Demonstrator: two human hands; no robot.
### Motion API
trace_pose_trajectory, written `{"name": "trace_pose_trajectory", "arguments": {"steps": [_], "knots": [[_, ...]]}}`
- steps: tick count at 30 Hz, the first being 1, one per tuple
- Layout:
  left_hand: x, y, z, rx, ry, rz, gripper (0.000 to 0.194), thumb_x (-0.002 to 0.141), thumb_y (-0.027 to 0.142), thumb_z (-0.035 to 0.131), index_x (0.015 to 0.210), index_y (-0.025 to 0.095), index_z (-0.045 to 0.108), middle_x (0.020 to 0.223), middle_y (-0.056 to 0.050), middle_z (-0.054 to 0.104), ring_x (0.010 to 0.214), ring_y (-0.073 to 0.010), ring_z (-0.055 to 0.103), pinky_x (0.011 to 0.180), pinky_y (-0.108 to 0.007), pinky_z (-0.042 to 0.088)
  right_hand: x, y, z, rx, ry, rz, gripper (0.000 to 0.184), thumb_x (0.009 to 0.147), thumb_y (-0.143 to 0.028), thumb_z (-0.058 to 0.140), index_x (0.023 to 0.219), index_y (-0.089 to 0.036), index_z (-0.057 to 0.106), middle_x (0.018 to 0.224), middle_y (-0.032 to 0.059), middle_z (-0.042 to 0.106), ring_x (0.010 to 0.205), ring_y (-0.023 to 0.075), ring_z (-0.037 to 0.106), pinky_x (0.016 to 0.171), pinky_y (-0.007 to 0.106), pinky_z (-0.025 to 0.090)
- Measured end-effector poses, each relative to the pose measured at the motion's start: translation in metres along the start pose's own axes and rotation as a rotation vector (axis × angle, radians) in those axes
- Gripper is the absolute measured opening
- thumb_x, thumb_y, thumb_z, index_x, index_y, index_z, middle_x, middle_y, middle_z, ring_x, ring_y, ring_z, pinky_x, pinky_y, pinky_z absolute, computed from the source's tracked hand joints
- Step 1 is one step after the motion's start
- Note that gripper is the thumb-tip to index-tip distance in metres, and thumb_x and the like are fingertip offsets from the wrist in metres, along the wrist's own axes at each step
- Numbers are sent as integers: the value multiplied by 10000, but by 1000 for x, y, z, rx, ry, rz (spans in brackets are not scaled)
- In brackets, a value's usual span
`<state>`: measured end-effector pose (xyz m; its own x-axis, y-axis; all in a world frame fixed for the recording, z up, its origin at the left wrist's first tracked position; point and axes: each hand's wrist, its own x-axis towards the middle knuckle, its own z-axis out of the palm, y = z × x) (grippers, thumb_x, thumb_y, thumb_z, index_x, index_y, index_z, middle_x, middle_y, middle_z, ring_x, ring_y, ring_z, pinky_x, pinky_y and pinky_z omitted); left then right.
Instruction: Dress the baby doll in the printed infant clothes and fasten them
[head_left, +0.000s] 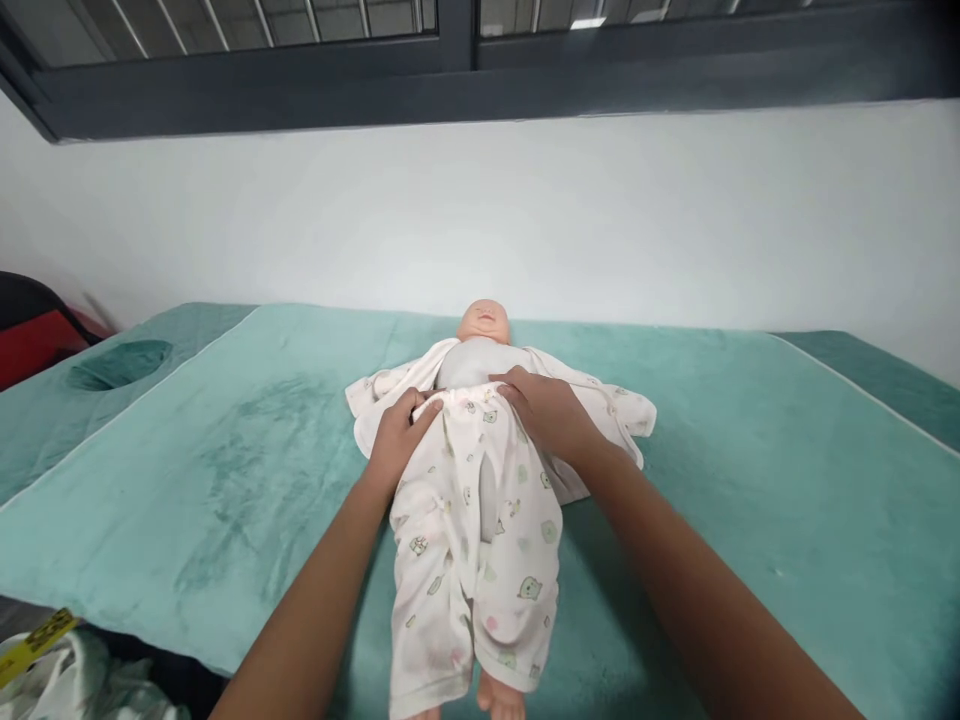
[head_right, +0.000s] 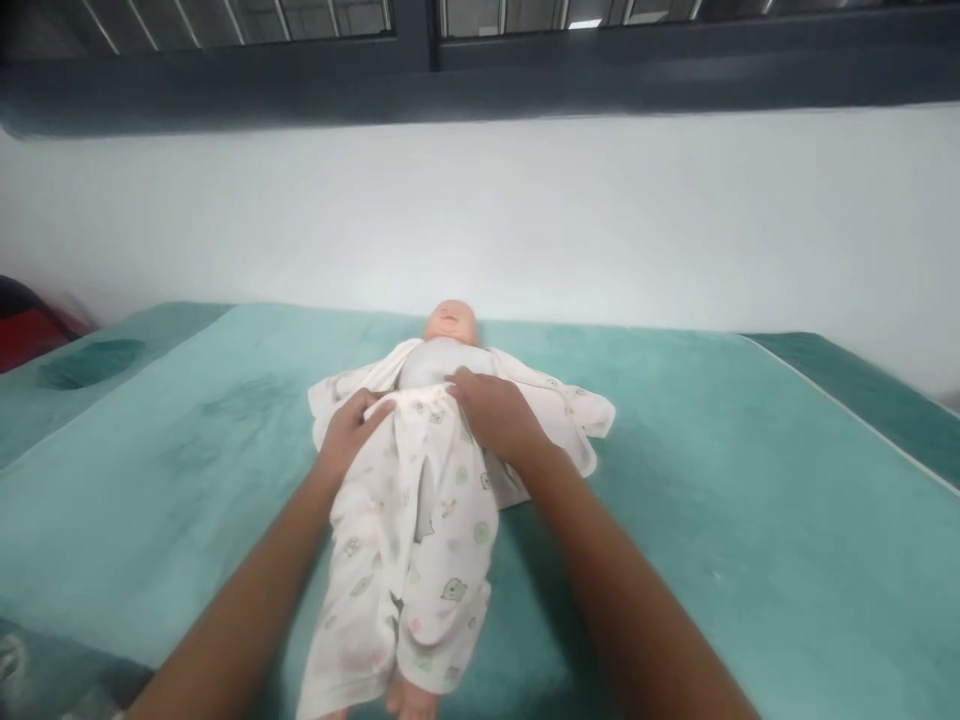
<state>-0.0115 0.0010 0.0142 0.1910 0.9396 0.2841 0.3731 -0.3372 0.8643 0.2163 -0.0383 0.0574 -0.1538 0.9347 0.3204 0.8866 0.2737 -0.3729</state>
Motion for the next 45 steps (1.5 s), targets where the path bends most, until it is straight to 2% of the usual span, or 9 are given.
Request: {"name": "trace_pose_trajectory", "arguments": {"steps": [3,6,12,15,18,24,30,37,45], "knots": [[16,-4,-3,71,77,-23,328,830,380,554,627,220,354,625,44,433,665,-143,436,639,-254,366,17,-2,-5,-112,2,53,207,961,-311,366,892,-214,535,649,17,570,588,198,491,584,299,296],[24,-11,1,48,100,-77,344,813,395,582,626,215,356,618,52,369,642,-130,387,616,-246,338,24,5,5,67,98,99,152,916,-281,425,784,-221,473,642,-8,534,608,176,467,601,285,301],[19,-14,10,-126,93,-115,193,775,373,633,818,214,532,748,27,538,709,-139,487,690,-248,408,9,24,33,611,323,122,168,819,-355,587,774,-212,511,956,41,594,838,174,529,749,295,434],[17,-12,6,-165,32,-133,209,794,403,613,875,211,600,836,3,613,804,-165,551,776,-269,433,4,23,31,668,351,260,247,746,-388,688,834,-212,539,847,11,558,771,160,508,715,287,425],[15,-10,0,-161,-19,-144,226,821,424,582,872,211,643,881,-14,649,861,-190,569,801,-283,437,-4,20,24,619,300,416,267,758,-422,686,760,-210,524,676,-34,496,652,136,455,629,272,368],[9,0,-17,-243,-219,-269,161,744,353,641,794,202,661,808,-26,681,757,-200,589,665,-287,467,-33,27,13,680,-9,448,428,844,-546,545,614,-193,468,574,-29,466,559,118,383,536,263,288],[3,8,-33,-296,-434,-290,252,619,182,658,865,199,708,823,-43,698,856,-244,627,772,-351,518,-48,35,0,982,-285,391,223,736,-376,681,716,-174,588,674,-24,545,601,108,438,555,238,331],[1,-3,-33,-479,-463,-298,445,620,165,671,1063,204,669,929,-56,711,963,-245,637,841,-365,516,-52,32,2,1265,-202,499,259,664,-348,791,820,-175,679,806,11,635,708,135,580,616,247,460],[-2,-1,-29,-494,-421,-316,296,646,250,689,931,172,699,841,-63,715,849,-240,652,720,-345,524,-54,25,1,1382,-159,529,334,620,-343,831,900,-244,680,909,20,679,764,177,640,661,295,535]]}}
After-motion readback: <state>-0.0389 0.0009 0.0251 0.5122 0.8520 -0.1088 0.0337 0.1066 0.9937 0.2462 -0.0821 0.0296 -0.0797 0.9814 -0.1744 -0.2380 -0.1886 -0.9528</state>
